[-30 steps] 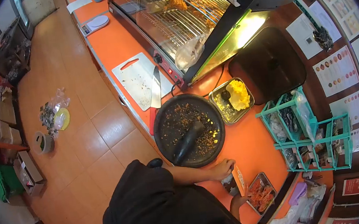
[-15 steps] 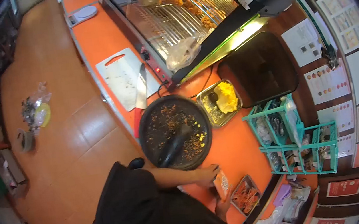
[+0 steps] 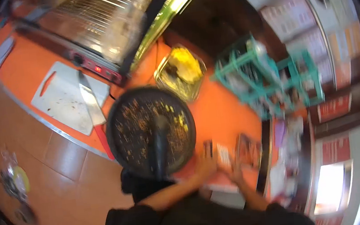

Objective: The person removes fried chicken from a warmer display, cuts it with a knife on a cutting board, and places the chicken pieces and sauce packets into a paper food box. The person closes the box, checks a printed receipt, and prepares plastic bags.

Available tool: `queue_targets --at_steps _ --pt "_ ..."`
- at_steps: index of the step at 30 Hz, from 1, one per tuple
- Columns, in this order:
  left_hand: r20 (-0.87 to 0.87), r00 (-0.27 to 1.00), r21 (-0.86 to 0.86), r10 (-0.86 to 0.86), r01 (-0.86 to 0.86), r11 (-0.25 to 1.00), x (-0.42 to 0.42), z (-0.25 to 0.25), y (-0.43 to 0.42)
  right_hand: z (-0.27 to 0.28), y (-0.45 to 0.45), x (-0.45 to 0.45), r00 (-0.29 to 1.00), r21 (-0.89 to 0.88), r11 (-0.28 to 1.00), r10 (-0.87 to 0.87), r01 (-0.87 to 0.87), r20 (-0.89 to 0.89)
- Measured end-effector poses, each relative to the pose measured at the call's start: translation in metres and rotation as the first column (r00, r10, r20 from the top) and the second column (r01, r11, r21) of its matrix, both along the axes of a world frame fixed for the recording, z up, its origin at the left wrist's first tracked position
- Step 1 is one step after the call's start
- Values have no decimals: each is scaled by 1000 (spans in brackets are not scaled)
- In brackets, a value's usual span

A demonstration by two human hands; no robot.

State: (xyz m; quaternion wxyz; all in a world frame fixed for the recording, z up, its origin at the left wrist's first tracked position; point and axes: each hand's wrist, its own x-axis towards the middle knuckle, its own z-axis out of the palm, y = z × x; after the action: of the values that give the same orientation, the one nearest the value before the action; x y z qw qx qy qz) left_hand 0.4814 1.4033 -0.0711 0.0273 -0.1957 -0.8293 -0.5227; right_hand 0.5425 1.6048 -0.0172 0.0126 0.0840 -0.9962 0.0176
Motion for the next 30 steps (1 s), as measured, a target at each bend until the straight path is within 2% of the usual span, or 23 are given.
queue_targets --at_steps 1,2,3,4,5,6,8,10,11,12,13,16,17,18,19,21,22,24,25,27,28,30 --pt "-23 998 -185 -54 49 981 -1 6 -2 1 1 -3 996 -114 991 -58 65 69" --pt "-221 975 -230 -5 -47 972 -6 -3 3 3 3 -7 984 -220 965 -113 141 136" --pt "-231 965 -348 -127 40 936 -18 14 -6 21 -13 -10 963 -278 934 -169 224 210" --pt "-235 930 -497 -282 134 857 -28 9 2 28 -14 -10 965 -344 916 -132 206 227" --pt "-149 884 -664 -443 242 708 -40 19 3 18 1 -6 994 -215 974 -48 69 103" --pt "-78 845 -676 -529 344 651 -51 32 -3 24 -1 -7 961 -247 948 -141 201 239" --pt "16 767 -700 -642 467 540 -58 33 -7 14 12 -9 960 -450 869 -93 207 263" --pt "-85 746 -708 -661 422 567 -61 28 -11 14 18 -9 961 -457 860 -119 226 251" --pt "-63 725 -722 -686 441 533 -57 27 -13 13 16 -3 966 -438 876 -106 203 236" --pt "-127 741 -665 -659 429 611 -54 27 -15 11 12 4 963 -463 857 -123 225 240" --pt "-189 759 -601 -623 413 685 -54 29 -16 6 8 7 971 -452 867 -131 211 202" --pt "-188 706 -667 -683 419 617 -53 39 -18 -8 11 13 986 -449 880 -113 155 120" --pt "-170 698 -681 -695 427 595 -53 36 -19 -11 14 15 991 -381 917 -87 121 106" --pt "-212 647 -685 -732 436 583 -56 31 -19 -15 16 16 994 -309 947 -61 86 88" --pt "-257 587 -688 -768 446 572 -61 25 -17 -28 17 19 994 -326 940 -77 100 82" --pt "-258 644 -573 -720 498 651 -56 6 -12 -59 29 14 979 -256 967 -31 -22 -201" --pt "-251 687 -555 -682 475 683 -52 12 -7 -77 27 16 940 -359 933 -113 -11 -322" --pt "-247 723 -519 -646 464 718 -45 2 -3 -48 10 19 903 -439 889 -289 130 -318" --pt "-270 746 -476 -608 446 758 -39 6 -1 -34 18 22 888 -434 889 -310 144 -340" --pt "-226 786 -500 -576 414 761 -30 13 2 -16 45 11 852 -706 696 -444 132 -278" --pt "-221 814 -480 -538 390 786 -23 24 7 -19 86 0 787 -804 574 -563 156 -250" --pt "-177 859 -519 -480 334 787 -11 26 10 55 182 -24 542 -798 479 -807 365 -236"
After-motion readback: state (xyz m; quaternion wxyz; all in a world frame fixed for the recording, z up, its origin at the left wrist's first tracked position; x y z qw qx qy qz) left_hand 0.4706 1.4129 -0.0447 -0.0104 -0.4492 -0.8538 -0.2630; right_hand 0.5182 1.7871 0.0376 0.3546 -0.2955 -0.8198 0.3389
